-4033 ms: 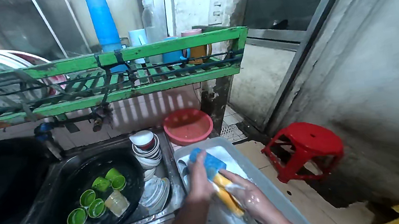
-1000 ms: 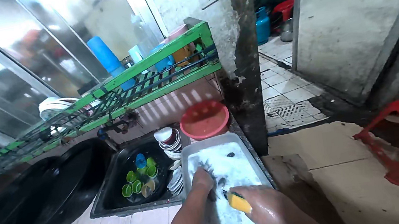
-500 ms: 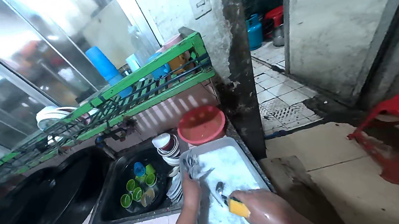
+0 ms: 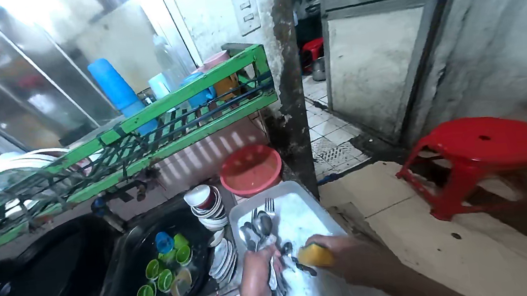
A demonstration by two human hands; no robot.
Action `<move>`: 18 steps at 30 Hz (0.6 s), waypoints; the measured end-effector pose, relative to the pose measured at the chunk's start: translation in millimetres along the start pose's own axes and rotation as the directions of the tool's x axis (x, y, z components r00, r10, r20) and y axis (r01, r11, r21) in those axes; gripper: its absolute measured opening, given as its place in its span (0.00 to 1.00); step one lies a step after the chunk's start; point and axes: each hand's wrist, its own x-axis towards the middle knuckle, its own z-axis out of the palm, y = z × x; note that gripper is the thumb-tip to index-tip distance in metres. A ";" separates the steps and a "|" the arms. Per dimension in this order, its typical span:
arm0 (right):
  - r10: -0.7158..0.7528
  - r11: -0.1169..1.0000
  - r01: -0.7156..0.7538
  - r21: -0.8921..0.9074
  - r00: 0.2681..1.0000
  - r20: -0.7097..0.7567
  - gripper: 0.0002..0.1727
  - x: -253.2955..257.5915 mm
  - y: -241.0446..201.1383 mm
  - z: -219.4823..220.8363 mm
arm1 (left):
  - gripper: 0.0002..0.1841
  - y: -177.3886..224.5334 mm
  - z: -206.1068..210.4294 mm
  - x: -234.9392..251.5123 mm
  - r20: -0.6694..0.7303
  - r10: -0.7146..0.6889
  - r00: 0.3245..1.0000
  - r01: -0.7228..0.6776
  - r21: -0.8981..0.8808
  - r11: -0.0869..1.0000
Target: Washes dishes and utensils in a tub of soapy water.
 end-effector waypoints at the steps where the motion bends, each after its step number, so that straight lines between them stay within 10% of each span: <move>1: 0.021 0.985 -0.014 0.173 0.999 -0.036 0.28 2.9 1.2 -4.1 | 0.06 -0.2 -1.1 -3.4 0.016 0.019 1.000 -0.019 -0.002 1.000; 6: 0.226 0.482 0.067 0.873 0.954 -0.198 0.41 10.9 -28.5 -8.9 | 0.07 -3.7 -0.9 -20.8 0.146 -0.031 0.989 0.000 0.212 0.977; 11: 0.394 0.659 -0.051 0.751 0.873 -0.287 0.31 24.7 -52.8 -8.5 | 0.11 -3.2 -0.4 -27.5 0.101 -0.007 0.995 -0.001 0.077 0.997; 18: 0.210 0.825 -0.026 0.564 0.941 -0.264 0.31 40.5 -47.1 32.5 | 0.09 -12.4 -2.1 -34.1 0.142 -0.050 0.989 0.040 0.075 0.996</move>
